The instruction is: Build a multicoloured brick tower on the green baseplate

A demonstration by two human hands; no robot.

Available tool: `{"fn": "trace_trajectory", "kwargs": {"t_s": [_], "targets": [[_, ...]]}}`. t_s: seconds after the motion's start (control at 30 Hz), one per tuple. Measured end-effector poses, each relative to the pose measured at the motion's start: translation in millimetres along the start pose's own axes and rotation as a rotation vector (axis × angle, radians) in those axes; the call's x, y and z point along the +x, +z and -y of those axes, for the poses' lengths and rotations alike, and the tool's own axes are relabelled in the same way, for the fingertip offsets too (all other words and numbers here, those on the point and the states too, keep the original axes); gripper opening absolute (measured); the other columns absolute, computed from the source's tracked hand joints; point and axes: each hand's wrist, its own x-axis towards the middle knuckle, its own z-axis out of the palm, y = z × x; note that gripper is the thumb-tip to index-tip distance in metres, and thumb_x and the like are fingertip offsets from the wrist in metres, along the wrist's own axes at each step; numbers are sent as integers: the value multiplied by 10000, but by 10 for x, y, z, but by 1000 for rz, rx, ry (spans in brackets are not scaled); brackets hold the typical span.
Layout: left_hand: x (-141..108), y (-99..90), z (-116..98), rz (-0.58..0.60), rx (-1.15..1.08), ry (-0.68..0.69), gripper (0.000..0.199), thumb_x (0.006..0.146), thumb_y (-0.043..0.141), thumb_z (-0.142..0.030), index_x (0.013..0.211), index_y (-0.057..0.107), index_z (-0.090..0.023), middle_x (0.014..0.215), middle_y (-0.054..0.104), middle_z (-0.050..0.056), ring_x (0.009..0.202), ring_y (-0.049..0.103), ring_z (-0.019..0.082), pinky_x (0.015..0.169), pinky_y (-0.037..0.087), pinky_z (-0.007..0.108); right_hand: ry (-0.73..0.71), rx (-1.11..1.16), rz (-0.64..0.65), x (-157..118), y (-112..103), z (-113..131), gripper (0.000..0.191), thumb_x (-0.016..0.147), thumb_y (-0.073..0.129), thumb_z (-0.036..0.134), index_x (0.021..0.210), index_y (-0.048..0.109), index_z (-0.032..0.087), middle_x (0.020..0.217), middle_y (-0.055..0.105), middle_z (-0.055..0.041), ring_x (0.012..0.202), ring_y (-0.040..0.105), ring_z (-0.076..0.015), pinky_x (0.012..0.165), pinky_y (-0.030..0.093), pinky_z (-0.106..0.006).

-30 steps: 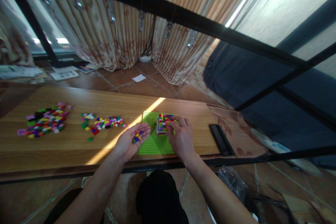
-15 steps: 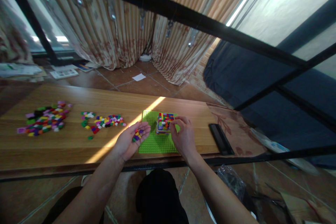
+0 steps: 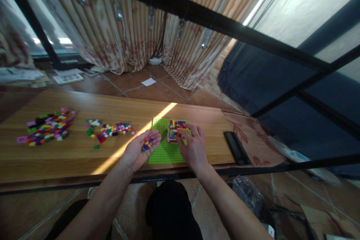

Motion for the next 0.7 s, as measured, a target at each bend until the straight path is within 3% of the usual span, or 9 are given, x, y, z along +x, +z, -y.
{"fn": "trace_trajectory", "kwargs": {"t_s": [0.3,0.5,0.7], "targets": [[5,-8,-6,-4,-2,-1,192,872,528,-176,820,682,-75,781,715,115,697,680,135,713,560,245,-44,-33,45,63,-62,-89,169,894,559,293,894,724,255,1077,650,-65,983,535,-240,857,438,-419],[8,-11,-6,1,-4,3,196,877,515,-160,820,679,-69,767,712,104,693,682,136,705,564,247,-123,-5,257,309,-205,-91,147,860,599,230,794,730,225,968,662,-60,915,555,-212,833,445,-373],[-6,-6,-17,2,-8,-1,209,888,501,-165,825,675,-68,789,716,114,700,683,136,717,564,251,-91,-7,451,525,-312,13,120,791,635,142,730,726,191,895,660,-70,843,581,-191,786,447,-325]]}}
